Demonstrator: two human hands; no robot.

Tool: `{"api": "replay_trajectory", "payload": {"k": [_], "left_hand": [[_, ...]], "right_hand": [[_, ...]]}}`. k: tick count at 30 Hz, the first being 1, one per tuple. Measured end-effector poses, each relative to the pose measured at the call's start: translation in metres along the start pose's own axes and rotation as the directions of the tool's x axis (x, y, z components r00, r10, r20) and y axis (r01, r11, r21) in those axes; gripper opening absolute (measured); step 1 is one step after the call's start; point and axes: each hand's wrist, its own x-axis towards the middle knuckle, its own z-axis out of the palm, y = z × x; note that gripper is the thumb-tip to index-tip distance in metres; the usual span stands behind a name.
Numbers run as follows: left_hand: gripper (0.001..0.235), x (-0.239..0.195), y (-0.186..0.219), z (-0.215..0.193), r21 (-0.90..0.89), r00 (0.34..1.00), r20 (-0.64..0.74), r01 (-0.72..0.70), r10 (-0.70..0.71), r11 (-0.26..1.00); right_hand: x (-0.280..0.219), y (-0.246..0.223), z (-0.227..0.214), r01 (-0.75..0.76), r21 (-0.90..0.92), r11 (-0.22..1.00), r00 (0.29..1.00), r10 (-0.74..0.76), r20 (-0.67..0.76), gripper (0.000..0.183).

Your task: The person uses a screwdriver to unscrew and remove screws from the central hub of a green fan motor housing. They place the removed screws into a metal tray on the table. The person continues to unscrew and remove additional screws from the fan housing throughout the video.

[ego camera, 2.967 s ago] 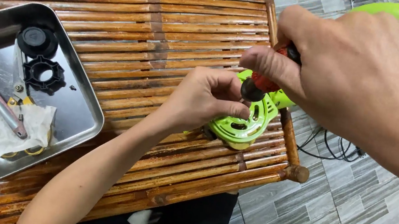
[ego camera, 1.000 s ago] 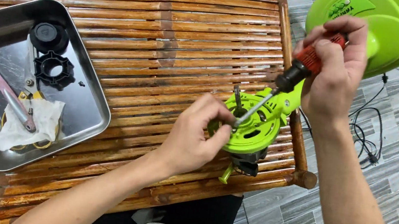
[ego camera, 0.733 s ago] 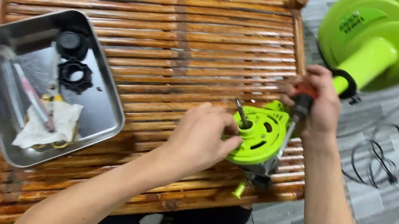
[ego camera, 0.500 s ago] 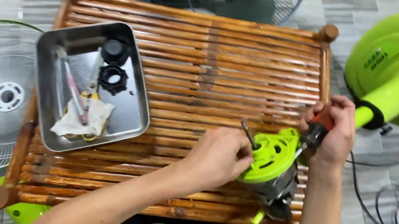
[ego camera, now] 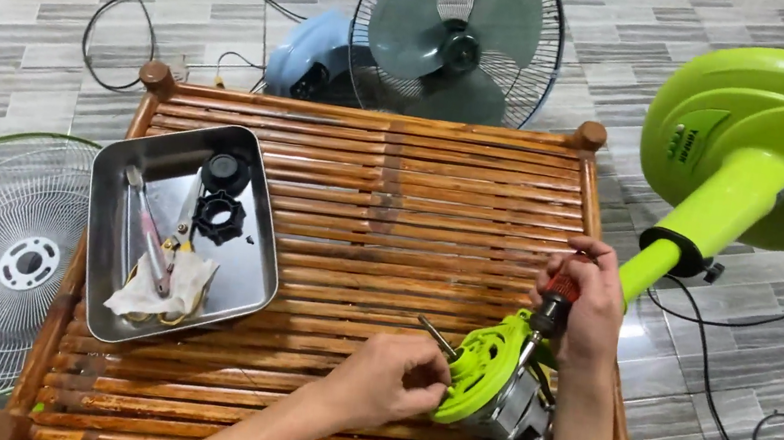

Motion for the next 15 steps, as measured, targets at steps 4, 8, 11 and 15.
{"api": "replay_trajectory", "payload": {"k": [4,8,11,15], "left_hand": [[0.004,-0.001,0.001,0.005,-0.165,0.981,0.013,0.193,-0.194,0.967],[0.003,-0.004,0.000,0.015,-0.402,0.892,-0.017,0.408,-0.452,0.820],[0.007,-0.010,-0.019,0.024,-0.510,0.896,-0.058,0.352,-0.440,0.785],[0.010,-0.027,-0.029,0.018,-0.659,0.885,-0.188,0.208,-0.426,0.722]], "right_hand": [[0.001,0.002,-0.002,-0.006,-0.006,1.000,0.999,0.006,0.039,0.033],[0.002,0.006,-0.006,0.005,-0.029,1.000,0.999,-0.004,0.046,0.034],[0.003,0.009,-0.012,0.014,-0.039,0.999,0.998,-0.012,0.064,0.035],[0.008,0.017,-0.017,0.040,-0.049,0.998,0.998,-0.037,0.053,0.043]]}}
